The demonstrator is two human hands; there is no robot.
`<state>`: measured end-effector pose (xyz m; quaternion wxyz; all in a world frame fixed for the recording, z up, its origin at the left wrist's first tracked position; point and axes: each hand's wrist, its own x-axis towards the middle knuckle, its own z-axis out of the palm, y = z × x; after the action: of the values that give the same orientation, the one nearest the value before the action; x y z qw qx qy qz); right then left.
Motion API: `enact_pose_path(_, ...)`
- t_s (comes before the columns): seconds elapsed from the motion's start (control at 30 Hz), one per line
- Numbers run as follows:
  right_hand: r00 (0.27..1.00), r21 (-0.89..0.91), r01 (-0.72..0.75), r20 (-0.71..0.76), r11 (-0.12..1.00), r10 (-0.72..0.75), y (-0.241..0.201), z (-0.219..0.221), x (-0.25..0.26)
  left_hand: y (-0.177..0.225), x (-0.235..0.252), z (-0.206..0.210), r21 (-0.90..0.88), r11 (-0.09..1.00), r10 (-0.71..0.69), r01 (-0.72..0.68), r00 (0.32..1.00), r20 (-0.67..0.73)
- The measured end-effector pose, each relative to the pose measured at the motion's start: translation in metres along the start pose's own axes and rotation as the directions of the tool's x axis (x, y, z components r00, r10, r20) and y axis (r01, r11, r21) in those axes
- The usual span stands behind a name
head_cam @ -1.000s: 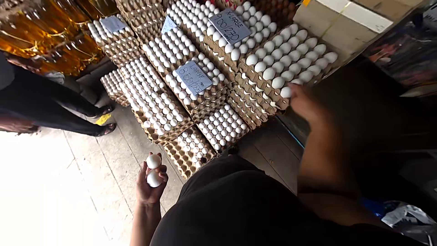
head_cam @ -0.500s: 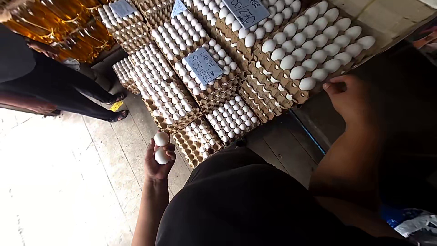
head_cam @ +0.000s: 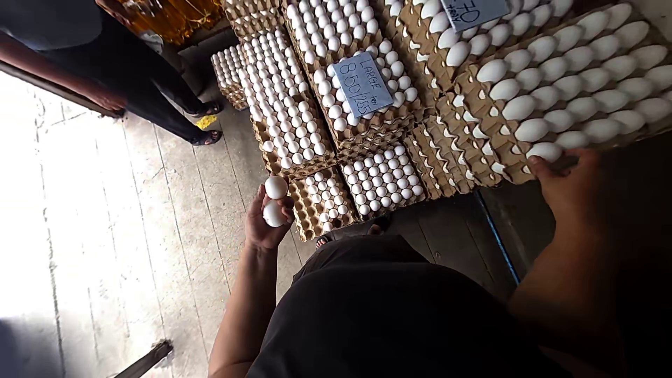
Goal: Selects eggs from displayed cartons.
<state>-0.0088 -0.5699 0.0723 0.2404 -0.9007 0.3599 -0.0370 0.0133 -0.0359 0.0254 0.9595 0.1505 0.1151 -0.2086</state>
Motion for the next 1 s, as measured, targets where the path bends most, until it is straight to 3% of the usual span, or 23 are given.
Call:
enact_pose_path(0.23,0.998,0.002,0.031,-0.054,1.0,-0.031,-0.012,0.004,0.003,0.006,-0.014,-0.009,-0.013,1.0,0.029,-0.029,0.999,0.037)
enact_pose_path(0.5,0.986,0.051,0.073,-0.154,0.996,-0.064,0.013,0.016,0.024,0.009,-0.021,-0.017,-0.039,0.999,0.012,-0.009,0.995,0.099)
enact_pose_path(0.73,0.995,0.388,0.046,-0.1,0.921,-0.007,0.024,0.003,0.017,-0.005,-0.01,-0.005,0.009,1.0,-0.026,0.025,0.997,0.079)
enact_pose_path(0.87,0.989,0.214,0.053,-0.147,0.975,-0.022,0.02,0.006,0.008,-0.015,-0.003,0.008,0.084,0.995,-0.065,0.061,0.997,0.051)
enact_pose_path(1.0,0.988,0.006,0.043,-0.148,0.999,-0.041,0.008,0.015,0.005,-0.021,0.003,0.015,0.042,0.993,-0.116,0.114,0.993,0.029)
